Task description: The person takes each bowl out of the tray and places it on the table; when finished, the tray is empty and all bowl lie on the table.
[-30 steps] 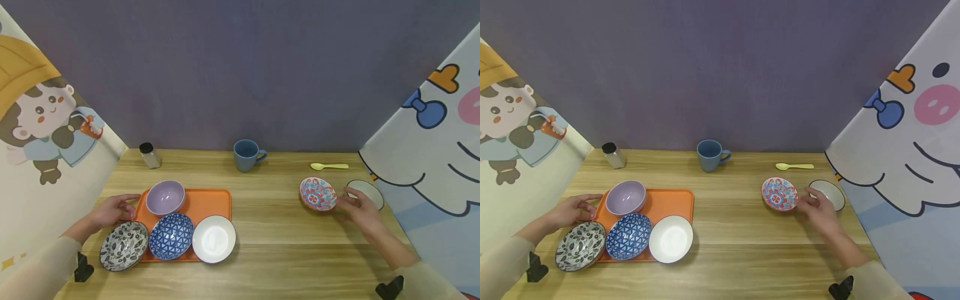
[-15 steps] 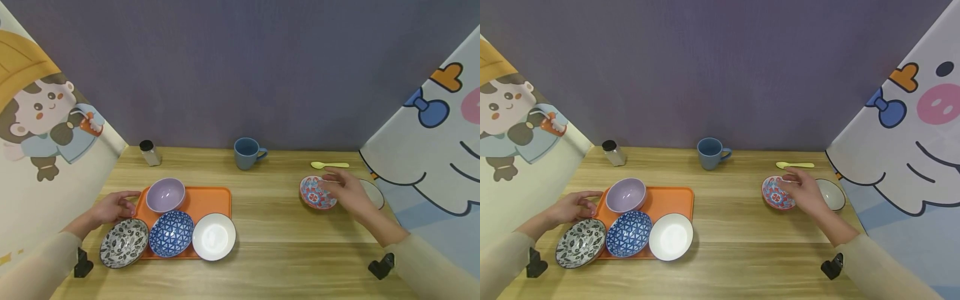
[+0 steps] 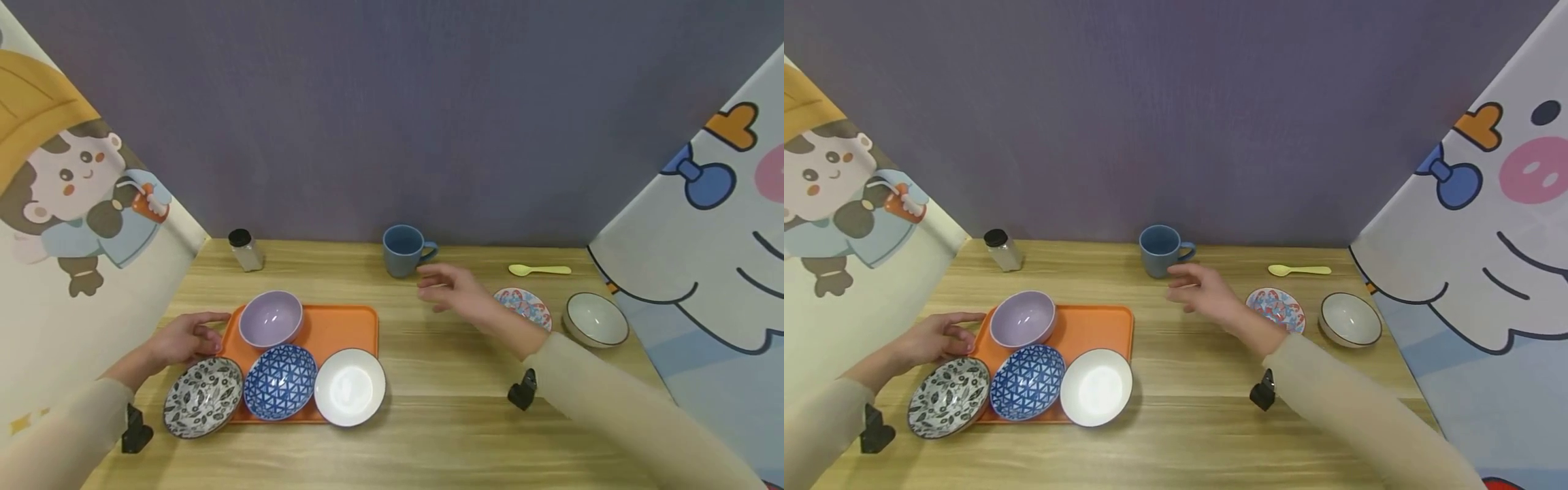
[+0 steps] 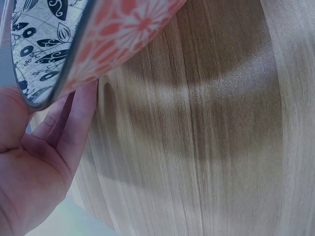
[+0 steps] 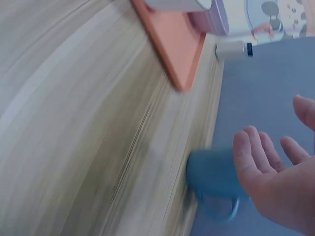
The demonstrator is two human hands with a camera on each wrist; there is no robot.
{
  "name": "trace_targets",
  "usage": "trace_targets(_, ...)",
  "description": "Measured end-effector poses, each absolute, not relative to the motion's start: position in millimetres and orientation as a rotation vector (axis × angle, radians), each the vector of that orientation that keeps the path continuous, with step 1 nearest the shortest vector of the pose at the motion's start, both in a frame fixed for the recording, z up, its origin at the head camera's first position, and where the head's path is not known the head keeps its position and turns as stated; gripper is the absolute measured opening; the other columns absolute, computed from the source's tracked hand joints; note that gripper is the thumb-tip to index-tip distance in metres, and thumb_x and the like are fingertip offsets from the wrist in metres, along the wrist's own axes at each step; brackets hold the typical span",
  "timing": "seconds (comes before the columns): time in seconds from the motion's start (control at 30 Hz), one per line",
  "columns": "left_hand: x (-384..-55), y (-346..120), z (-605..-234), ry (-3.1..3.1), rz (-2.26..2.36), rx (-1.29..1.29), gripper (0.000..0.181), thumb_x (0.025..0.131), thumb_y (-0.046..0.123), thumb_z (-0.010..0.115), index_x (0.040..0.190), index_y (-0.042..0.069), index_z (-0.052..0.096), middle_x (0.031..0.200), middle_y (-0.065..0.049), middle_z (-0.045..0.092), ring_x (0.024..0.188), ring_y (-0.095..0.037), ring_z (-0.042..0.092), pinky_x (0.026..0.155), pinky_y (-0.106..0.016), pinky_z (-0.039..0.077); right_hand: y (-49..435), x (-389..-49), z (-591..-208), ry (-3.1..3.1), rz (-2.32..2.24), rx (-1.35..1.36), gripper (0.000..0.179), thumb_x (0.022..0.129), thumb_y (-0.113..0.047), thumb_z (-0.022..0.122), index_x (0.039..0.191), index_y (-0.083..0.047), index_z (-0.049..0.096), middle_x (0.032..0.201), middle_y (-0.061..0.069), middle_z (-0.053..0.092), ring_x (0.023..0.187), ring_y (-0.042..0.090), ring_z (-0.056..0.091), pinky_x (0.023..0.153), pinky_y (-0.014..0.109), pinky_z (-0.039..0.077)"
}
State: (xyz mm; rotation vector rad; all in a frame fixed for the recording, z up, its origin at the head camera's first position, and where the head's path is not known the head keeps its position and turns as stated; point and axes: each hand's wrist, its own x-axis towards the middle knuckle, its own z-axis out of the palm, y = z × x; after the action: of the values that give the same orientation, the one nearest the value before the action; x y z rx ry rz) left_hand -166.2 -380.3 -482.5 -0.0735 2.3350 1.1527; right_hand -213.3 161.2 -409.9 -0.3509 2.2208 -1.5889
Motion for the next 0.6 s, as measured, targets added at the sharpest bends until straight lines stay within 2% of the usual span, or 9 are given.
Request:
trace_targets(0.17,-167,-380,-480,2.331,1.155,-0.051,0.067,0.095,-0.006,0.056,0.157,-0.005,0.03,0.097,-0.012,0.07,0.074,-0.021,0.065,0.05,-0.027,0.046,117,-225,-414,2.148,-1.551,-0.423,0.056,0.097,-0.02,0.071,0.149,-0.012,0.053,0.138,0.02,0.062,0.117,0.029,0.067,0.089,0.046,0.059)
trace_targets(0.33,-171,-378,-476,2.337,1.147,-0.047,0.066,0.094,-0.007,0.057,0.156,-0.005,0.033,0.09,-0.011,0.071,0.061,-0.018,0.057,0.048,-0.025,0.043,78,-231,-419,2.081,-1.551,-0.446,0.054,0.097,-0.018,0.07,0.148,-0.012,0.053,0.133,0.018,0.065,0.112,0.026,0.07,0.092,0.054,0.057)
trace_targets(0.53,-169,-373,-474,2.34,1.167,-0.075,0.066,0.091,-0.009,0.058,0.153,-0.01,0.035,0.091,-0.012,0.071,0.074,-0.022,0.064,0.058,-0.03,0.055,36,-236,-431,2.045,-1.505,-0.453,0.051,0.097,-0.017,0.069,0.146,-0.01,0.056,0.124,0.014,0.071,0.11,0.029,0.072,0.094,0.057,0.055)
trace_targets(0.6,-168,-372,-473,2.338,1.169,-0.099,0.066,0.091,-0.01,0.057,0.153,-0.009,0.035,0.092,-0.013,0.07,0.075,-0.022,0.064,0.058,-0.031,0.055,24,-237,-434,2.033,-1.49,-0.45,0.051,0.097,-0.018,0.07,0.145,-0.01,0.057,0.123,0.013,0.072,0.111,0.03,0.071,0.095,0.056,0.055)
